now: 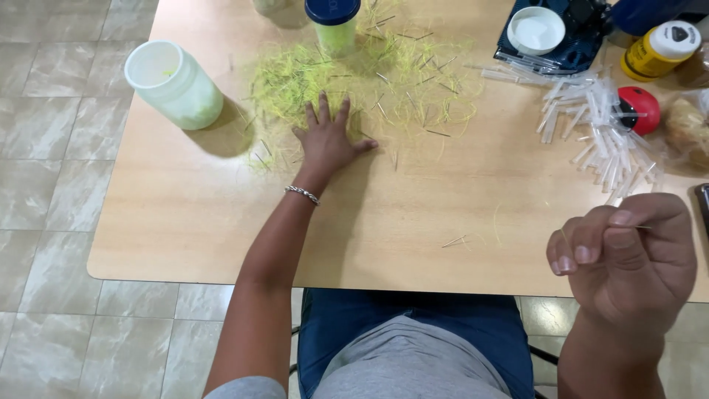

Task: The person repeatedly picks up yellow monofilament line and small metal pins from a table, threads the line through the pin, and inserts the assembly into a clear plastic tube. The person continues this repetitive assembly process throughout the clip.

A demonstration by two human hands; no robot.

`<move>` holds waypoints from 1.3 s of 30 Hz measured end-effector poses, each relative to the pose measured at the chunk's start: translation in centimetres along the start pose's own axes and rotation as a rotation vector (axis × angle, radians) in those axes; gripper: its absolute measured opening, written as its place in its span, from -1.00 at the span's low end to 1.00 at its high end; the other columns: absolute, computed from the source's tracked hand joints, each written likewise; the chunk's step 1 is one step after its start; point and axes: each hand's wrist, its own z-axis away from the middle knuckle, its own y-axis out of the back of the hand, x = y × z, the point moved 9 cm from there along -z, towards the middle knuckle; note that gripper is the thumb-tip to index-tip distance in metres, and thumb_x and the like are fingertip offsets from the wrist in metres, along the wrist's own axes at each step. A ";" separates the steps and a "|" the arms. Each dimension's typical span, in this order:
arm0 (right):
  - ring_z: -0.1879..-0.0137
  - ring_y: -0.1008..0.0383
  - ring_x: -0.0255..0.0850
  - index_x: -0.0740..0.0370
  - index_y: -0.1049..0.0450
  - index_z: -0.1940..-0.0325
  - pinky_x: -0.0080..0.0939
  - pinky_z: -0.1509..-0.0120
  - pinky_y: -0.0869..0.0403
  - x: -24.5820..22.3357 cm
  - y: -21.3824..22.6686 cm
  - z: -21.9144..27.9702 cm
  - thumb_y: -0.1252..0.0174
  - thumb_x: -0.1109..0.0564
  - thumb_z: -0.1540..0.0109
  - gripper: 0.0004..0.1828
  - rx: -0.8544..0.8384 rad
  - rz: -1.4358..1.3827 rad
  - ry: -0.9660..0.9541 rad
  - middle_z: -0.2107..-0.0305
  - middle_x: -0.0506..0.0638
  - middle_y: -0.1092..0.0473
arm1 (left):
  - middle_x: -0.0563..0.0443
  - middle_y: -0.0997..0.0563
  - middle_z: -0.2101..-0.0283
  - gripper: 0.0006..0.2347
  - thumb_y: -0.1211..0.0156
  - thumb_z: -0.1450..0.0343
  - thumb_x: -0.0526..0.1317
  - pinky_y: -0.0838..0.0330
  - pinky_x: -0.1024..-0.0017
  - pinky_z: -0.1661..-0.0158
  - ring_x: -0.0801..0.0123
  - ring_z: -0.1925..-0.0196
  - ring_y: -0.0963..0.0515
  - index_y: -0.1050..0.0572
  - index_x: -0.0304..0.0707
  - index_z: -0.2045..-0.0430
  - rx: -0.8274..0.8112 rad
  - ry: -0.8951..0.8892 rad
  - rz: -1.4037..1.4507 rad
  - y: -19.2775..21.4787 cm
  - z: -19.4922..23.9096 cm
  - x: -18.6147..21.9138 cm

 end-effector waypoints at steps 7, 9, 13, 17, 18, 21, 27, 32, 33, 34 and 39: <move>0.50 -0.35 -0.31 0.02 -0.27 0.00 -0.33 0.40 -0.47 1.2 -1.2 -1.6 0.04 0.14 -0.50 -0.98 -0.006 0.003 -0.028 0.52 -0.08 -0.32 | 0.07 -0.58 0.44 -0.38 -0.28 -0.27 0.43 -0.34 0.26 0.53 0.15 0.40 -0.60 -0.40 -0.12 0.16 0.073 -0.028 -0.318 6.3 5.1 1.7; 0.47 -0.39 -0.34 0.05 -0.29 -0.01 -0.36 0.38 -0.52 1.9 -2.1 -2.2 0.04 0.17 -0.50 -0.97 -0.046 -0.051 -0.011 0.50 -0.08 -0.35 | -0.07 -0.51 0.06 -0.32 -0.34 -0.27 0.32 -0.30 0.13 0.13 0.05 0.02 -0.49 -0.35 -0.20 -0.06 0.172 -0.359 -0.088 8.4 8.8 6.2; 0.44 -0.41 -0.32 0.11 -0.27 -0.04 -0.37 0.36 -0.57 3.2 -4.5 -3.3 0.14 0.25 -0.52 -0.91 -0.118 -0.060 -0.018 0.46 -0.05 -0.34 | -0.18 -0.16 -0.53 -0.10 -0.46 -0.26 0.09 -0.12 0.10 -0.59 0.01 -0.60 -0.20 -0.04 -0.19 -0.44 -0.016 -1.042 0.678 8.9 16.4 14.3; 0.41 -0.46 -0.14 0.13 -0.25 0.01 -0.24 0.26 -0.55 4.2 -5.0 -4.7 0.01 0.13 -0.48 -0.93 -0.123 -0.057 -0.106 0.46 0.04 -0.35 | 0.03 -0.66 -0.14 -0.24 -0.45 -0.33 -0.10 -0.33 0.31 -0.36 0.43 -0.28 -0.56 -0.10 0.00 -0.42 -0.311 -0.962 0.974 4.1 15.2 17.0; 0.39 -0.48 -0.17 0.12 -0.28 -0.02 -0.26 0.26 -0.56 4.1 -4.1 -5.0 0.02 0.15 -0.50 -0.96 -0.088 -0.095 -0.085 0.44 0.01 -0.37 | 0.01 -0.67 0.12 -0.56 -0.34 -0.40 -0.16 -0.44 0.44 -0.12 0.47 0.01 -0.62 -0.35 -0.12 -0.15 -0.391 -0.885 1.111 3.1 14.0 16.9; 0.36 -0.49 -0.25 0.06 -0.35 -0.04 -0.31 0.28 -0.54 4.6 0.7 -6.5 -0.04 0.14 -0.52 -0.98 0.062 -0.194 -0.086 0.42 -0.07 -0.39 | -0.02 -0.68 0.40 -0.87 -0.22 -0.48 -0.24 -0.53 0.56 0.17 0.51 0.32 -0.66 -0.61 -0.28 0.20 -0.462 -0.794 1.299 1.8 11.4 15.1; 0.23 -0.52 -0.39 -0.01 -0.56 0.14 -0.43 0.14 -0.48 8.4 14.4 -9.2 -0.36 0.13 -0.40 -0.91 0.593 -0.458 -0.061 0.35 -0.20 -0.53 | -0.09 -0.68 0.32 -0.87 -0.18 -0.49 -0.26 -0.55 0.47 0.17 0.38 0.26 -0.67 -0.61 -0.35 0.35 -0.432 -0.697 1.574 -0.2 6.3 8.8; 0.24 -0.65 -0.14 0.34 -0.63 0.24 -0.17 0.08 -0.67 12.9 21.9 -10.1 -0.34 0.23 -0.27 -0.91 0.918 -0.553 0.190 0.39 0.14 -0.61 | 0.03 -0.51 0.53 -0.90 -0.17 -0.49 -0.29 -0.49 0.08 -0.19 0.37 0.36 -0.57 -0.56 -0.38 0.31 -0.457 -0.647 1.854 -1.9 3.3 5.4; 0.19 -0.66 -0.02 0.39 -0.54 0.21 -0.08 0.05 -0.72 13.7 22.9 -9.2 -0.23 0.26 -0.25 -0.90 1.062 -0.522 0.251 0.34 0.22 -0.56 | 0.03 -0.52 0.52 -0.89 -0.16 -0.50 -0.28 -0.47 0.07 -0.21 0.39 0.37 -0.58 -0.55 -0.38 0.29 -0.445 -0.613 1.890 -2.4 2.7 4.6; 0.14 -0.67 0.10 0.44 -0.45 0.18 0.01 0.02 -0.76 14.5 23.7 -8.2 -0.11 0.28 -0.24 -0.87 1.205 -0.488 0.312 0.30 0.30 -0.51 | 0.03 -0.53 0.50 -0.87 -0.14 -0.51 -0.27 -0.44 0.06 -0.23 0.41 0.38 -0.58 -0.55 -0.38 0.27 -0.433 -0.578 1.925 -3.0 2.1 3.8; -0.15 -0.69 0.14 0.28 -0.40 0.11 0.05 -0.25 -0.66 19.5 25.6 -7.2 -0.18 0.09 -0.17 -0.72 1.224 -0.219 0.276 0.01 0.31 -0.52 | -0.05 -0.59 0.46 -0.86 -0.16 -0.49 -0.28 -0.54 0.16 -0.10 0.36 0.35 -0.60 -0.56 -0.43 0.25 -0.342 -0.371 1.967 -4.8 0.8 1.3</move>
